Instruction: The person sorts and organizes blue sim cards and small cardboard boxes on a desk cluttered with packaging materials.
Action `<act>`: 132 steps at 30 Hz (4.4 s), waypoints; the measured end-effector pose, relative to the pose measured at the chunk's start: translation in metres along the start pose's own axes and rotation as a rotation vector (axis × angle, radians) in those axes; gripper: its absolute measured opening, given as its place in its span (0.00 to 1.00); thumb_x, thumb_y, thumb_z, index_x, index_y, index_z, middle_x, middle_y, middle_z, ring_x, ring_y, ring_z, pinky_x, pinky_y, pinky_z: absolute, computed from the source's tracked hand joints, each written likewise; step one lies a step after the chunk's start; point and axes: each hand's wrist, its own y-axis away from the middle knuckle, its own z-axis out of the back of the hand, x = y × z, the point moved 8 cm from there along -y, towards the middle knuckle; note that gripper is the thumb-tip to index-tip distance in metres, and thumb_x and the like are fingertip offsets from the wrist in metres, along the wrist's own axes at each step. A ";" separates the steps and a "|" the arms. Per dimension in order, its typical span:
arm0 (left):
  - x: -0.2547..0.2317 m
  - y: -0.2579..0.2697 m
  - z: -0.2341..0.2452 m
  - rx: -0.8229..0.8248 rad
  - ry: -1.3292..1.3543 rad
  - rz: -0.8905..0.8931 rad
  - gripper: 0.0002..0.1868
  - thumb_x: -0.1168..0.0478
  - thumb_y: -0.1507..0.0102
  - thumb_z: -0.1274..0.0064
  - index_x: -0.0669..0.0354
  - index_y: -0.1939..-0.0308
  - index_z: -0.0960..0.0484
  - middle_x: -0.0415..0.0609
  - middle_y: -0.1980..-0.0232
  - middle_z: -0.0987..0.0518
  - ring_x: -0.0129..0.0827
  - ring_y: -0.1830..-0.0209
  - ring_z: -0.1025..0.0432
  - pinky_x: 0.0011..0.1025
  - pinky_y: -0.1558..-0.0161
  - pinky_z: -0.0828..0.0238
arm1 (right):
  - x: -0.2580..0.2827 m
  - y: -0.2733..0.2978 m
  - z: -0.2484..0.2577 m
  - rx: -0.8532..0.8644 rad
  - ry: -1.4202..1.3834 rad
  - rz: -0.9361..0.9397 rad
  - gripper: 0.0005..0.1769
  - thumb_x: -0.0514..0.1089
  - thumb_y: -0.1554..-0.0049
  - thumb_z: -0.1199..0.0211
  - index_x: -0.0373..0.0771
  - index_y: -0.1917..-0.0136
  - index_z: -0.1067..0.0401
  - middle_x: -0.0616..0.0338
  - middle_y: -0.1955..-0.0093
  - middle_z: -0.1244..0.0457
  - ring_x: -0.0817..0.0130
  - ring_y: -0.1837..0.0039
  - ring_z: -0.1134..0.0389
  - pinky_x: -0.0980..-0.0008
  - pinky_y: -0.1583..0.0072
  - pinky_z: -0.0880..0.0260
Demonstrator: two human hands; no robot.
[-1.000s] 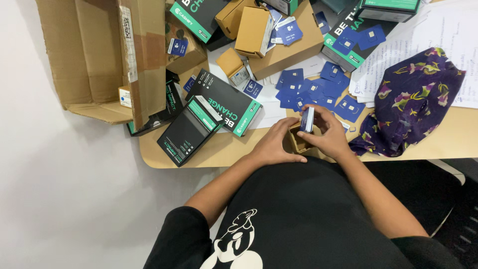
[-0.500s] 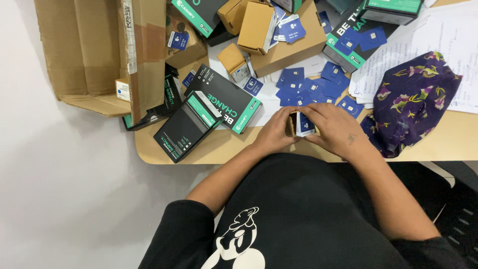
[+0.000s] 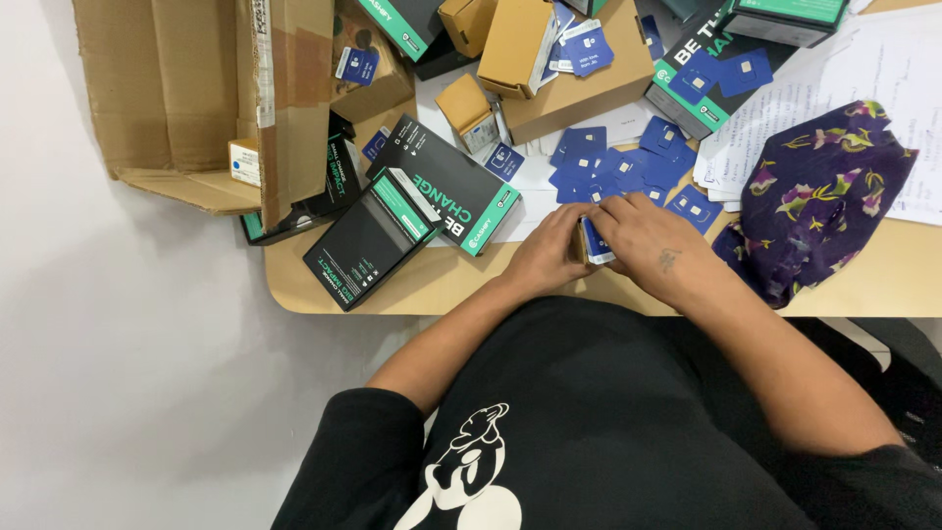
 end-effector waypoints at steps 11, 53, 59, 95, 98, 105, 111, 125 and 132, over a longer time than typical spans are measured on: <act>0.000 0.000 0.001 -0.007 0.009 -0.009 0.43 0.59 0.50 0.29 0.61 0.34 0.33 0.56 0.35 0.28 0.52 0.33 0.33 0.42 0.34 0.34 | -0.003 -0.003 0.002 -0.023 -0.062 -0.002 0.40 0.48 0.59 0.25 0.37 0.34 0.31 0.54 0.40 0.37 0.54 0.38 0.35 0.60 0.40 0.32; 0.001 0.000 0.000 0.019 0.057 0.009 0.45 0.61 0.51 0.29 0.59 0.32 0.34 0.55 0.34 0.27 0.51 0.32 0.32 0.41 0.34 0.32 | -0.009 0.045 -0.011 -0.578 -0.211 0.089 0.34 0.54 0.53 0.21 0.38 0.42 0.34 0.47 0.30 0.42 0.44 0.27 0.40 0.48 0.29 0.36; 0.003 0.000 0.000 0.002 0.049 0.022 0.43 0.61 0.49 0.28 0.59 0.33 0.33 0.55 0.34 0.27 0.51 0.32 0.32 0.41 0.33 0.32 | -0.010 0.041 -0.043 -0.543 -0.201 0.085 0.33 0.54 0.56 0.22 0.36 0.45 0.32 0.43 0.33 0.41 0.41 0.30 0.40 0.46 0.31 0.37; 0.016 0.000 0.010 -0.110 0.419 0.307 0.43 0.56 0.49 0.28 0.58 0.33 0.31 0.52 0.38 0.24 0.40 0.40 0.23 0.35 0.41 0.22 | -0.074 0.093 -0.086 -0.877 -0.407 -0.284 0.21 0.40 0.39 0.32 0.33 0.37 0.34 0.43 0.29 0.39 0.46 0.27 0.39 0.51 0.26 0.38; -0.003 0.004 0.023 -0.099 0.202 0.205 0.43 0.57 0.50 0.28 0.58 0.33 0.31 0.53 0.38 0.25 0.43 0.38 0.27 0.36 0.43 0.24 | -0.073 0.093 -0.088 -0.879 -0.422 -0.286 0.20 0.42 0.37 0.33 0.33 0.37 0.34 0.43 0.31 0.38 0.46 0.29 0.37 0.52 0.27 0.37; -0.022 0.009 0.029 -0.163 0.054 -0.027 0.44 0.61 0.50 0.31 0.58 0.31 0.32 0.55 0.34 0.26 0.49 0.32 0.31 0.41 0.31 0.32 | -0.070 0.091 -0.089 -0.859 -0.455 -0.273 0.18 0.43 0.35 0.35 0.33 0.37 0.34 0.45 0.32 0.37 0.48 0.30 0.36 0.55 0.28 0.36; -0.014 0.018 0.029 -0.152 0.011 0.001 0.44 0.61 0.50 0.29 0.58 0.31 0.32 0.56 0.34 0.27 0.52 0.31 0.33 0.41 0.30 0.35 | -0.068 0.089 -0.089 -0.825 -0.437 -0.255 0.16 0.42 0.36 0.35 0.33 0.39 0.32 0.45 0.34 0.36 0.47 0.32 0.35 0.54 0.30 0.36; -0.008 0.013 0.009 -0.073 -0.028 -0.026 0.43 0.65 0.51 0.31 0.59 0.32 0.32 0.55 0.32 0.28 0.51 0.29 0.34 0.43 0.29 0.36 | -0.007 0.015 -0.030 -0.421 -0.011 -0.063 0.16 0.43 0.53 0.32 0.44 0.49 0.18 0.41 0.24 0.43 0.31 0.23 0.49 0.43 0.31 0.40; -0.009 0.012 0.010 -0.083 -0.010 -0.024 0.45 0.66 0.52 0.29 0.63 0.33 0.33 0.59 0.35 0.29 0.55 0.31 0.35 0.44 0.31 0.37 | -0.005 -0.010 -0.050 -0.167 0.164 -0.073 0.10 0.45 0.48 0.38 0.38 0.59 0.21 0.37 0.19 0.53 0.28 0.20 0.57 0.38 0.27 0.47</act>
